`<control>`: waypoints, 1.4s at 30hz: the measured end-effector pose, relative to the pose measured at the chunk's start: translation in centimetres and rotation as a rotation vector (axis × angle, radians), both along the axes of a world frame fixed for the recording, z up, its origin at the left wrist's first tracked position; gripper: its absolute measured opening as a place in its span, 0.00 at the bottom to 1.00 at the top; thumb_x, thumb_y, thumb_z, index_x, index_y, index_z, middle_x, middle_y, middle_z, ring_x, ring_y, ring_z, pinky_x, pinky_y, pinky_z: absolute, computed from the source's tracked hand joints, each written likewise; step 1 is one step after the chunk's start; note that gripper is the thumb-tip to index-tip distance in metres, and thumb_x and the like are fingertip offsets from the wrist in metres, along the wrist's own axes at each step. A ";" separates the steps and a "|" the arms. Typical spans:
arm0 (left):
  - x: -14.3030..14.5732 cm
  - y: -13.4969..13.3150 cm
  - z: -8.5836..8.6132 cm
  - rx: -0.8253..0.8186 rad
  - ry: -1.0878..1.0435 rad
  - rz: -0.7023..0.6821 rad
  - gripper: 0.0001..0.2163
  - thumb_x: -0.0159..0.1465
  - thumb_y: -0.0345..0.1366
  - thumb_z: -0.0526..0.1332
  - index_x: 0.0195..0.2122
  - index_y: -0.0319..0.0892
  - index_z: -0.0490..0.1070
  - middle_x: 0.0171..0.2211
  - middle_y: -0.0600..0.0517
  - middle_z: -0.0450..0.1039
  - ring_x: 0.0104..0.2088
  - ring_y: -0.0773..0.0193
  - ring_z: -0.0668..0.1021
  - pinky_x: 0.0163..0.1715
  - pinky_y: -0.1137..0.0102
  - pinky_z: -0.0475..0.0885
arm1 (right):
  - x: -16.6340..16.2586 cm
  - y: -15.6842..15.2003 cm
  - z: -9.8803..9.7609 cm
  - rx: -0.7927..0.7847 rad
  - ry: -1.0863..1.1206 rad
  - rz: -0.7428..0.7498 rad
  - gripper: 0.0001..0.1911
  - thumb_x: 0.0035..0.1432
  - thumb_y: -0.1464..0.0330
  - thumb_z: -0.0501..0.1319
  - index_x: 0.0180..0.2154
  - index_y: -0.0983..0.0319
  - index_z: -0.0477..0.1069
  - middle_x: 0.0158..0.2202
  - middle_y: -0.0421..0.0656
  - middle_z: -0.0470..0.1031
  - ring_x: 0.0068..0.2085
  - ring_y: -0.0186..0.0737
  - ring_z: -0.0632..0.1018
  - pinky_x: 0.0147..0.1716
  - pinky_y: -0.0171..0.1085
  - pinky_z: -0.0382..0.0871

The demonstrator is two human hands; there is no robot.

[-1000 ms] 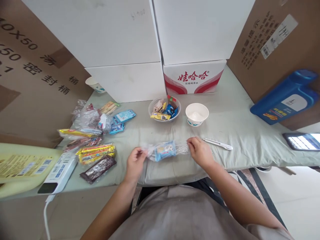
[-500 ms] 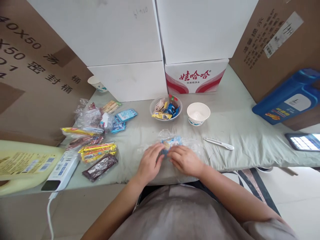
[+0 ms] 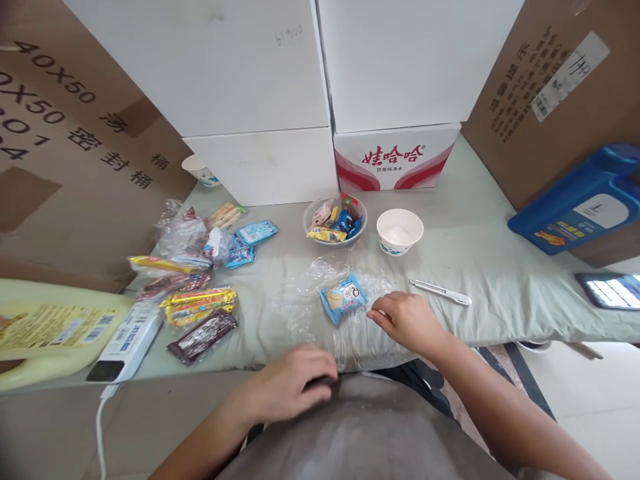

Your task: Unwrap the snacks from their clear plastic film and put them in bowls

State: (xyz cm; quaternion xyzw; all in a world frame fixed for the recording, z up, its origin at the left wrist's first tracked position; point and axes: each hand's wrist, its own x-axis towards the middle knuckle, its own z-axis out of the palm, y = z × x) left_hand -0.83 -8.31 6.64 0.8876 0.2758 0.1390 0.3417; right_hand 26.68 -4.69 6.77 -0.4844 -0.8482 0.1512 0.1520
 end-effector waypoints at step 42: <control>5.6 8.9 -4.0 0.397 0.286 0.469 0.14 0.60 0.41 0.63 0.45 0.41 0.73 0.41 0.40 0.73 0.42 0.47 0.76 0.40 0.57 0.72 | -1.5 -0.9 -6.8 0.114 -0.045 -0.265 0.16 0.63 0.65 0.56 0.52 0.60 0.70 0.50 0.51 0.73 0.41 0.44 0.79 0.39 0.40 0.75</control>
